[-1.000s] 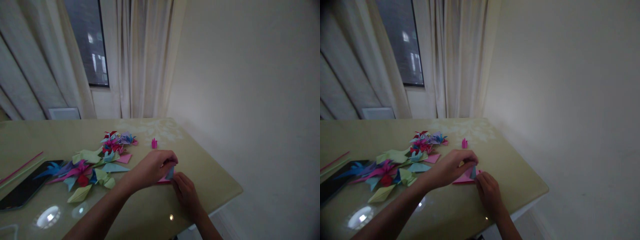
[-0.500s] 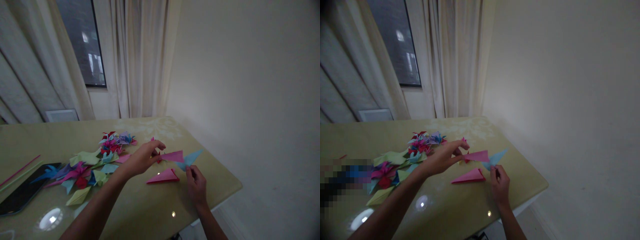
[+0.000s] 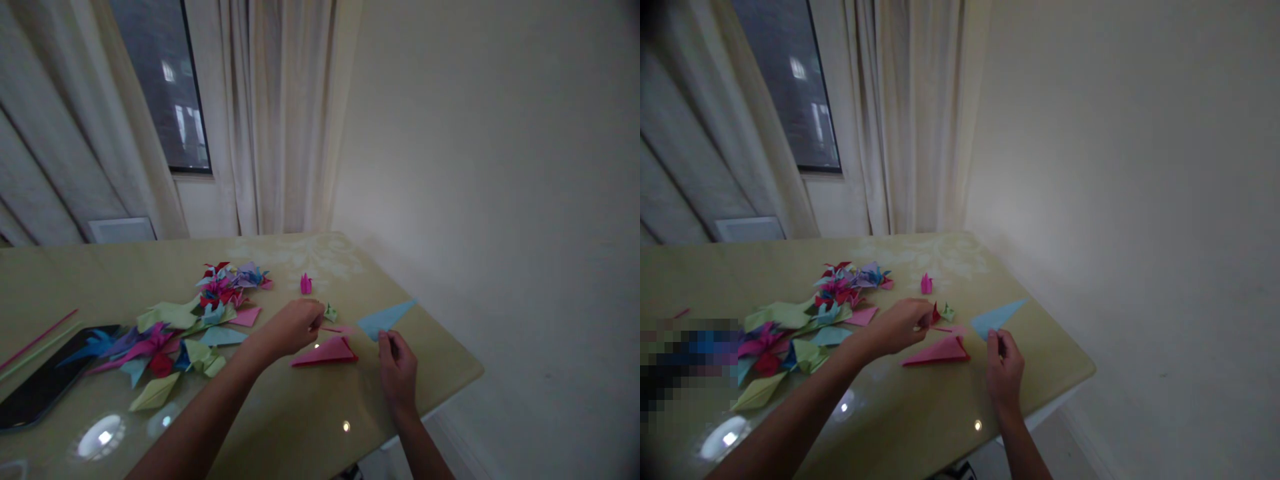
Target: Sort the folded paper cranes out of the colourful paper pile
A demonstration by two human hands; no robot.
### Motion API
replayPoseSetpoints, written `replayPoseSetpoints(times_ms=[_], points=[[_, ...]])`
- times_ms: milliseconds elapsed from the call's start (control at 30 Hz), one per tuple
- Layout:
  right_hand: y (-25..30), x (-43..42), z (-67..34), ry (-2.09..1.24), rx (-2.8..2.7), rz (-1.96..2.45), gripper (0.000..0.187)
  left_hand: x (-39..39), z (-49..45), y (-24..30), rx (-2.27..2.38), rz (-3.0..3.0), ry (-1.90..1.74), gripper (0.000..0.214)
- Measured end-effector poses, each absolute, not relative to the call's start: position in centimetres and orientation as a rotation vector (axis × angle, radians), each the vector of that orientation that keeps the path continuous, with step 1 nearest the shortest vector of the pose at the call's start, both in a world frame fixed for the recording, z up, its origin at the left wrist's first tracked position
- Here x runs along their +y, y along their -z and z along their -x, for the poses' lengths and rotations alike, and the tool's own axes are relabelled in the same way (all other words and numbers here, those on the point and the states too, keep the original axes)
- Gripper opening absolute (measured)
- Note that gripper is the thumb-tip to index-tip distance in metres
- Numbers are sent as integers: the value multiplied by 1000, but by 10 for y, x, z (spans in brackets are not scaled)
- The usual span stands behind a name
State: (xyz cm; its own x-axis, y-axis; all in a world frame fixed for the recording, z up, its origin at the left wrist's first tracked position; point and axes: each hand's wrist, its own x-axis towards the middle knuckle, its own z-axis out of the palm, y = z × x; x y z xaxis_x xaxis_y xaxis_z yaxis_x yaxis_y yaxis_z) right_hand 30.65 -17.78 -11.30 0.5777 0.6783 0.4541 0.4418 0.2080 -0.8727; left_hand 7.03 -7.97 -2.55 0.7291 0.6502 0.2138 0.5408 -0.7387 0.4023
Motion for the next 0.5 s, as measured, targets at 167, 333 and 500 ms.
replayPoseSetpoints(times_ms=[167, 333, 500], points=[[115, -177, -307, -223, -1036, 1433, 43, -80, -71, 30, 900, -2696, -312, 12], [114, -178, -307, -223, -1056, 1422, 42, -89, -78, 28, 920, -2764, -93, 11], [114, -177, -306, -213, -1085, 1416, 41, -93, -81, 30, 915, -2793, -41, 13]])
